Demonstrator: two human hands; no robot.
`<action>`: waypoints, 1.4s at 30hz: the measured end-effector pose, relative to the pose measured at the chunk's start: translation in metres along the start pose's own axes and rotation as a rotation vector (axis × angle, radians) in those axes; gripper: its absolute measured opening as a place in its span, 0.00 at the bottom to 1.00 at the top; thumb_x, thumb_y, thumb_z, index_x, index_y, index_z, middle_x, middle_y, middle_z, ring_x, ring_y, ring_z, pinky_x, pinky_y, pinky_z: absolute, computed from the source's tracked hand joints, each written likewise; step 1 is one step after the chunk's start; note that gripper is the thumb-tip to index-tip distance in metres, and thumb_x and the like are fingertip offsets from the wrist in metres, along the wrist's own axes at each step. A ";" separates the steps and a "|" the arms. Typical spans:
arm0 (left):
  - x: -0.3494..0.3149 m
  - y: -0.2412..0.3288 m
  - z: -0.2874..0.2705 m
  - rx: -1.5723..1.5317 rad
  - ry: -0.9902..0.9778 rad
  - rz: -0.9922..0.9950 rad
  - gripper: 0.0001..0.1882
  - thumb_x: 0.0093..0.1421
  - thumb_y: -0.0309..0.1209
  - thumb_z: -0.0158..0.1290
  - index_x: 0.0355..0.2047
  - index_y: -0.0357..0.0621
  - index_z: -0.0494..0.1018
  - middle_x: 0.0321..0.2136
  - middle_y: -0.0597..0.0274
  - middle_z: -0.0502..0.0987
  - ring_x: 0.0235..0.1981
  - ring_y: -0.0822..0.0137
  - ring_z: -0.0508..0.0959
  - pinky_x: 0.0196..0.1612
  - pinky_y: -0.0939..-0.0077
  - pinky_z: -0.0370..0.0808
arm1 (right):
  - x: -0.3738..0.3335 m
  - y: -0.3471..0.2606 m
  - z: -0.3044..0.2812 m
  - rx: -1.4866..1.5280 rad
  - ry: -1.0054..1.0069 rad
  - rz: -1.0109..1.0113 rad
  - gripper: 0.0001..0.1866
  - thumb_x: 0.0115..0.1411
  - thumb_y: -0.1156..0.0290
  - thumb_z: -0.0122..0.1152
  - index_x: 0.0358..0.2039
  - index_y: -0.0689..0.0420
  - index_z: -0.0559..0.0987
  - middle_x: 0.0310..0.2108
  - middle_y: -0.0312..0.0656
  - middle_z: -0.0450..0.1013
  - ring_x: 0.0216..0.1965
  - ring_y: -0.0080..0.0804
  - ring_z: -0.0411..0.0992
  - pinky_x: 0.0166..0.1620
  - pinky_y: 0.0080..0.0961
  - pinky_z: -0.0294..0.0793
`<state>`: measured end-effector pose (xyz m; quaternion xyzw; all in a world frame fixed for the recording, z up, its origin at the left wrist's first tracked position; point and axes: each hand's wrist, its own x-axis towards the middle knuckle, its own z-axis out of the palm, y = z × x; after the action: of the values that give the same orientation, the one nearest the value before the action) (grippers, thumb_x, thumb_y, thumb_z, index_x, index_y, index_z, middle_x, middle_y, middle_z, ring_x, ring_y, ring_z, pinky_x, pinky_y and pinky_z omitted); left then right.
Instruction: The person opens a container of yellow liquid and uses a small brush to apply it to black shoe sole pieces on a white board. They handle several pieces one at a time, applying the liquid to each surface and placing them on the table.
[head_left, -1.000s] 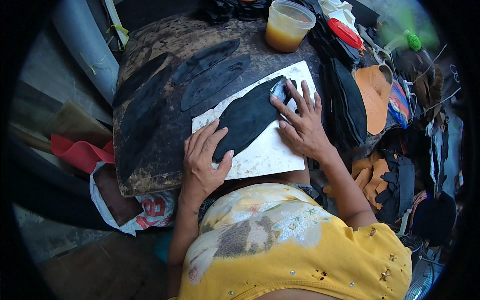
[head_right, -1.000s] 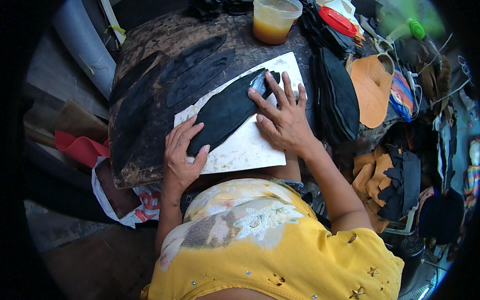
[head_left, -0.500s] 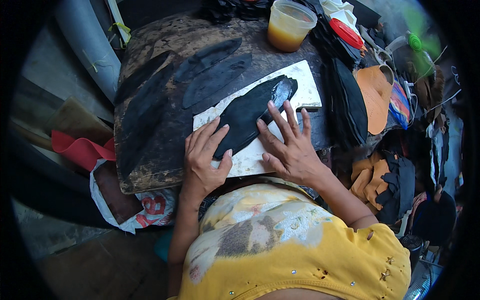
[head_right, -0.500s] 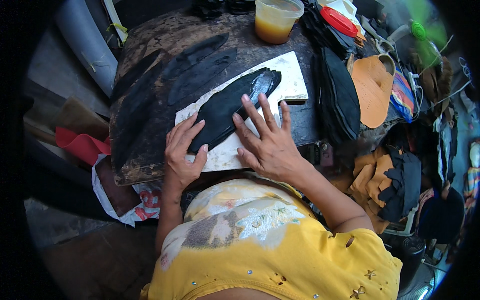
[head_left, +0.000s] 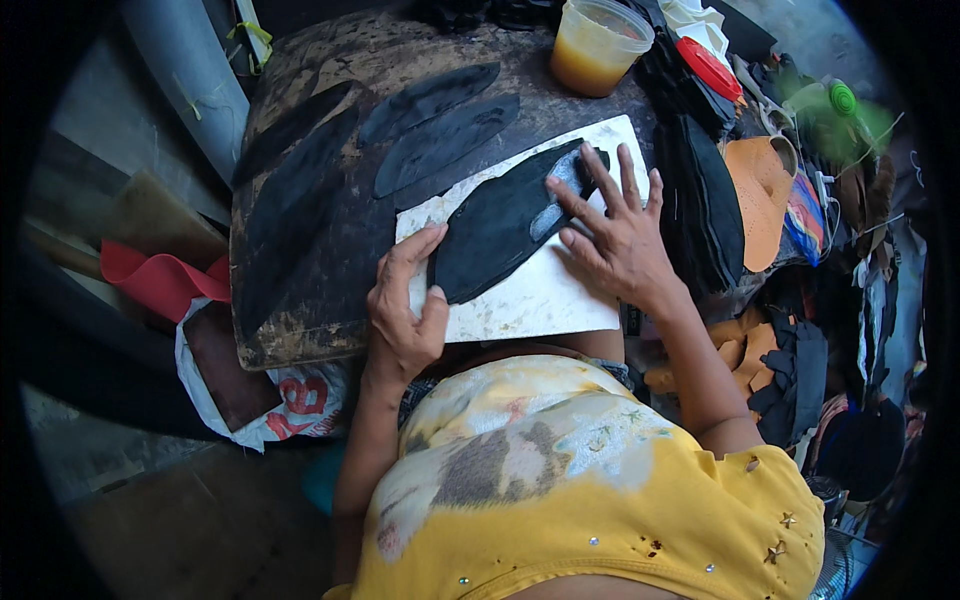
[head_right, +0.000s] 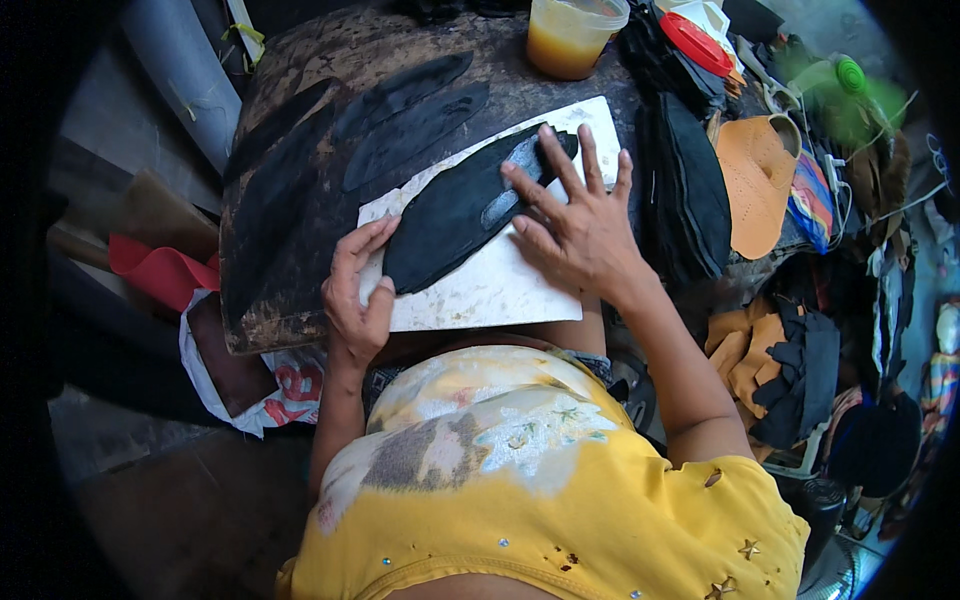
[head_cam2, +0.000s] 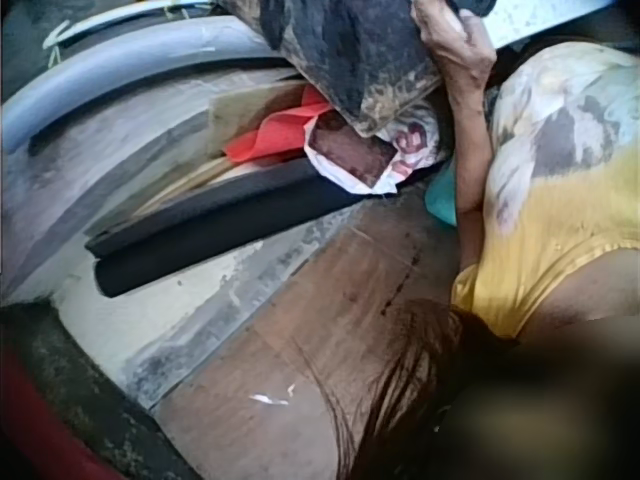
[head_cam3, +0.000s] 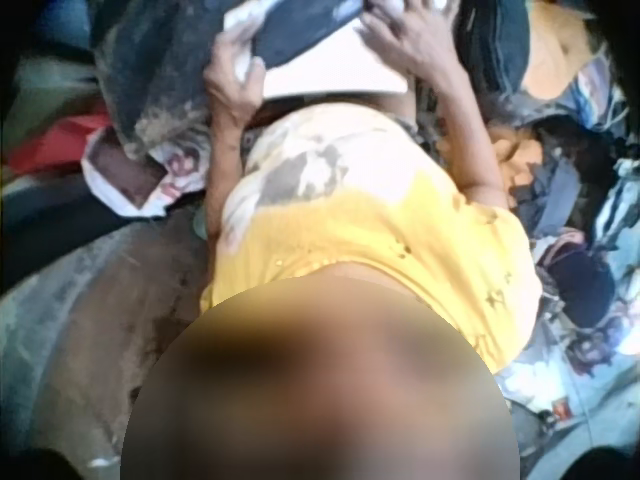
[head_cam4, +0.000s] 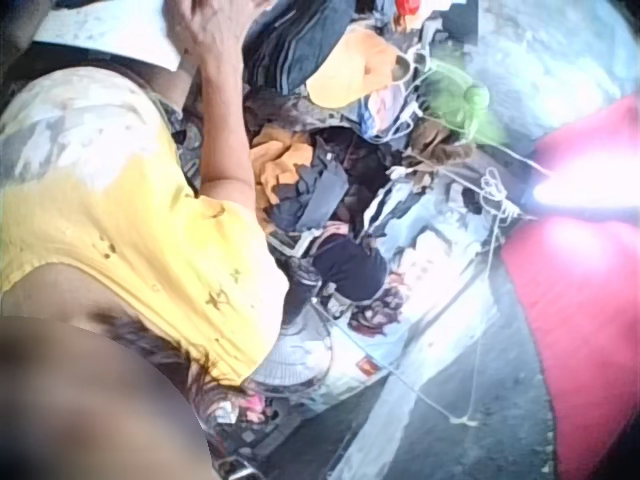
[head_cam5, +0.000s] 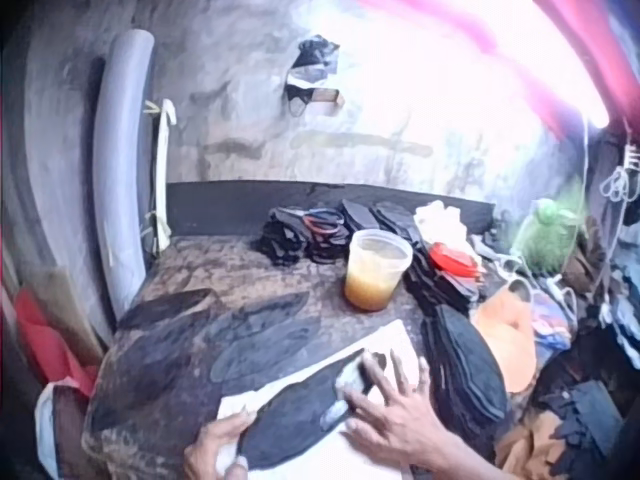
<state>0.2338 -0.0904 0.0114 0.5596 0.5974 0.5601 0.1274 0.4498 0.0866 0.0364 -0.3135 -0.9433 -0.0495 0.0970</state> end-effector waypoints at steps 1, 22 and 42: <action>0.000 -0.002 0.000 -0.050 0.021 -0.012 0.26 0.53 0.18 0.40 0.55 0.31 0.66 0.52 0.41 0.74 0.55 0.46 0.75 0.60 0.60 0.69 | -0.005 -0.007 -0.002 0.017 -0.015 -0.025 0.28 0.67 0.41 0.36 0.66 0.25 0.63 0.74 0.40 0.43 0.74 0.48 0.28 0.66 0.62 0.14; -0.002 0.004 -0.005 0.141 -0.067 0.052 0.34 0.49 0.28 0.59 0.58 0.32 0.65 0.53 0.41 0.73 0.55 0.46 0.74 0.60 0.56 0.67 | 0.002 -0.038 -0.017 0.930 0.003 -0.125 0.24 0.67 0.50 0.44 0.55 0.46 0.79 0.71 0.48 0.49 0.74 0.51 0.36 0.68 0.58 0.23; -0.001 0.016 0.005 0.341 -0.036 0.095 0.36 0.51 0.26 0.59 0.61 0.32 0.61 0.53 0.40 0.72 0.54 0.45 0.73 0.60 0.55 0.66 | 0.022 -0.001 0.006 -0.013 0.136 0.173 0.28 0.70 0.48 0.36 0.63 0.45 0.70 0.72 0.50 0.44 0.74 0.51 0.29 0.65 0.68 0.21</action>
<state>0.2465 -0.0925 0.0218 0.6108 0.6542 0.4459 0.0145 0.4312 0.0995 0.0348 -0.3904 -0.9036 -0.0680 0.1626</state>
